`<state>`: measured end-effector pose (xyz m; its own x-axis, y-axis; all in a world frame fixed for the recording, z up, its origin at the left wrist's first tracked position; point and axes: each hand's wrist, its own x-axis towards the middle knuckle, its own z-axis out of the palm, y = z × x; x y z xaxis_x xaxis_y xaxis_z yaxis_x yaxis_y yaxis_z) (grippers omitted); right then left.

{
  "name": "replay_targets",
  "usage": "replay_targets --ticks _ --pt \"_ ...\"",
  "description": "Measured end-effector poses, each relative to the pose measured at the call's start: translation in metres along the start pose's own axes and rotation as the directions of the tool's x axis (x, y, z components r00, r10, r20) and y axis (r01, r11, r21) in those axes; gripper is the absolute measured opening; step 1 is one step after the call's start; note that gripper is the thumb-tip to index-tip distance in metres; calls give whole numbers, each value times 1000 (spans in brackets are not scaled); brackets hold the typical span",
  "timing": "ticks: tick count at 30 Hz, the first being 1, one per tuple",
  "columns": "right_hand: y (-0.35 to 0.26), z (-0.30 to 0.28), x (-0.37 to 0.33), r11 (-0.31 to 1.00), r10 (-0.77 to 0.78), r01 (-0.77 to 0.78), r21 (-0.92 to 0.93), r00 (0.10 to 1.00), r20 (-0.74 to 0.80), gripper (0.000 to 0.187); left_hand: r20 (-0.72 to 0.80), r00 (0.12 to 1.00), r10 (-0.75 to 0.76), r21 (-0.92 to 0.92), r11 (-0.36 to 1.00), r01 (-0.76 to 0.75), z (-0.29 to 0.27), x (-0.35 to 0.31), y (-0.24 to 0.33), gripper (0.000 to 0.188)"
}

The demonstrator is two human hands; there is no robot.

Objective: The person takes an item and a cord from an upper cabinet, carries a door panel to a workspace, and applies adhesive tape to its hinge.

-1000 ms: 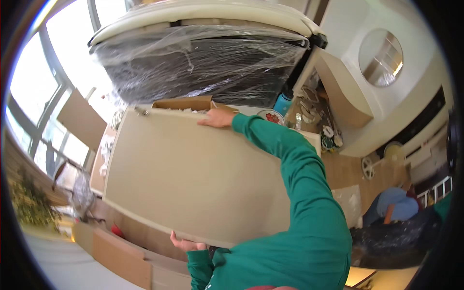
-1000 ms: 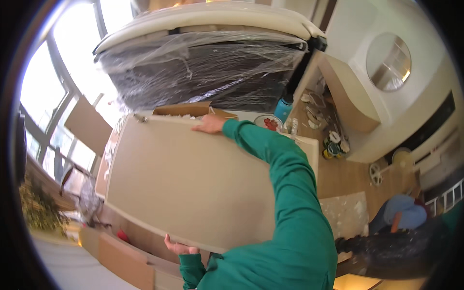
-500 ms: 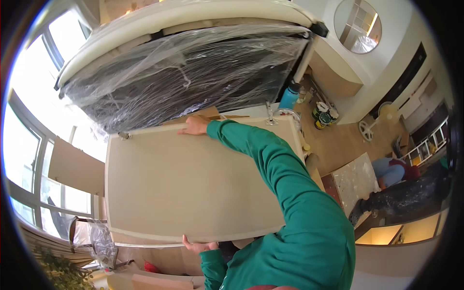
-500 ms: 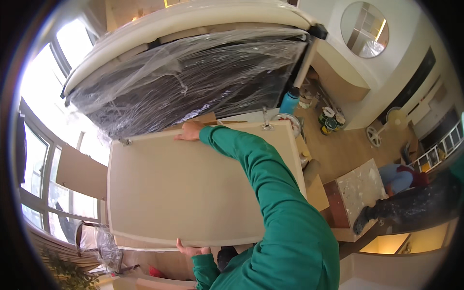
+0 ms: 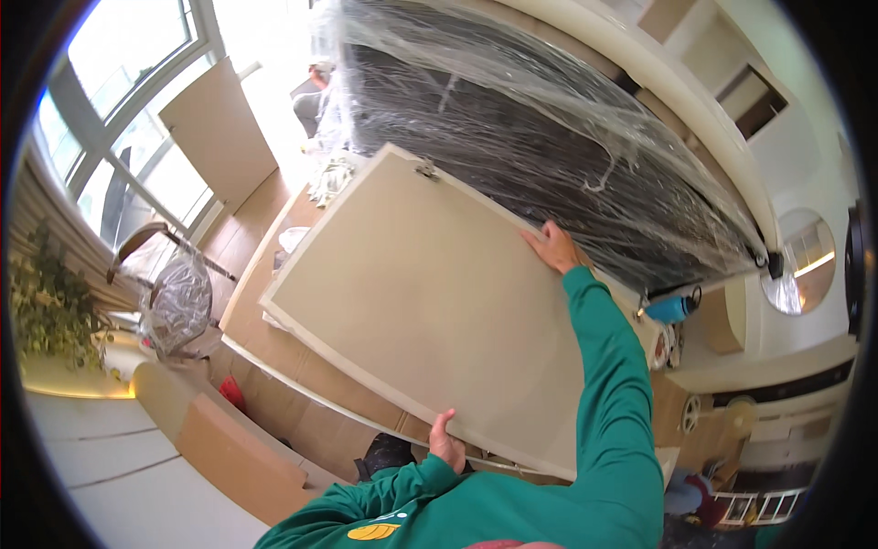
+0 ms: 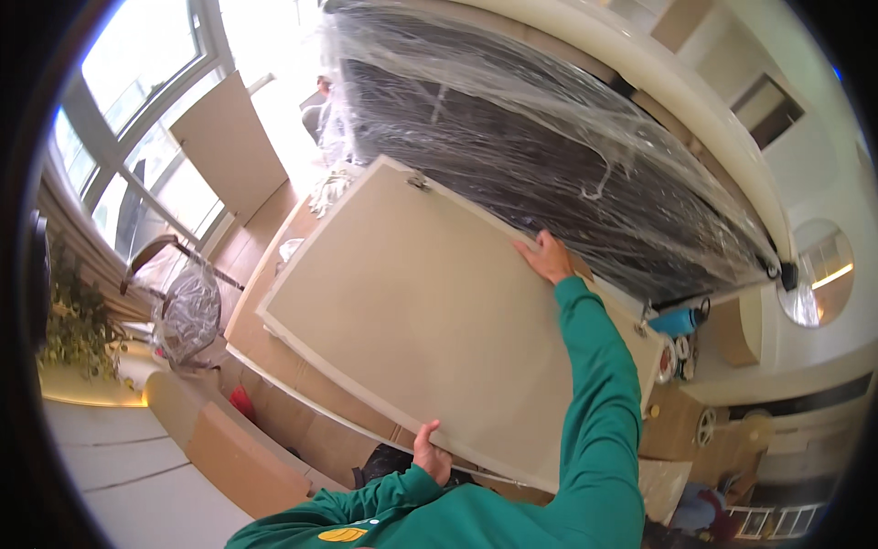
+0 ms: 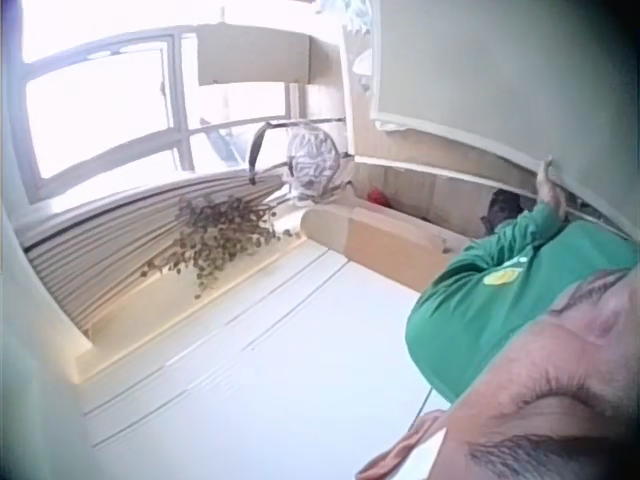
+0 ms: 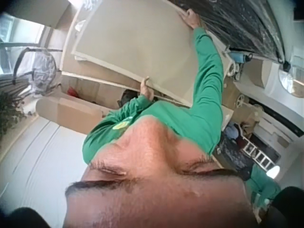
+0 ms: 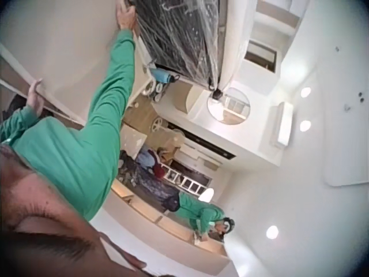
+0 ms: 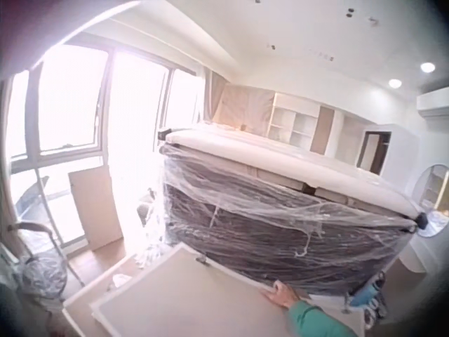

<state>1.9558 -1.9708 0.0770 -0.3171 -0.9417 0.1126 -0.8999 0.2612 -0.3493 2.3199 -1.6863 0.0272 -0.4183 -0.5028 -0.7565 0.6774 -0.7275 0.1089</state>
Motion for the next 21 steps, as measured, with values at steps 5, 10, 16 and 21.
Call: replay_targets --ticks 5,10,16,21 --pt "22 3 2 919 289 -279 277 957 6 48 -16 1000 -15 -15 1000 15 12 -19 10 66" --pt "-27 -79 4 755 211 40 655 931 -299 31 3 999 35 -28 999 -34 22 -26 9 68" --pt "-104 -146 -97 855 -216 241 460 971 -106 23 98 985 140 92 985 -149 -1 -20 5 71" --pt "-79 -105 -243 896 -312 219 387 930 197 29 162 885 437 79 888 -453 -37 -14 58 55"
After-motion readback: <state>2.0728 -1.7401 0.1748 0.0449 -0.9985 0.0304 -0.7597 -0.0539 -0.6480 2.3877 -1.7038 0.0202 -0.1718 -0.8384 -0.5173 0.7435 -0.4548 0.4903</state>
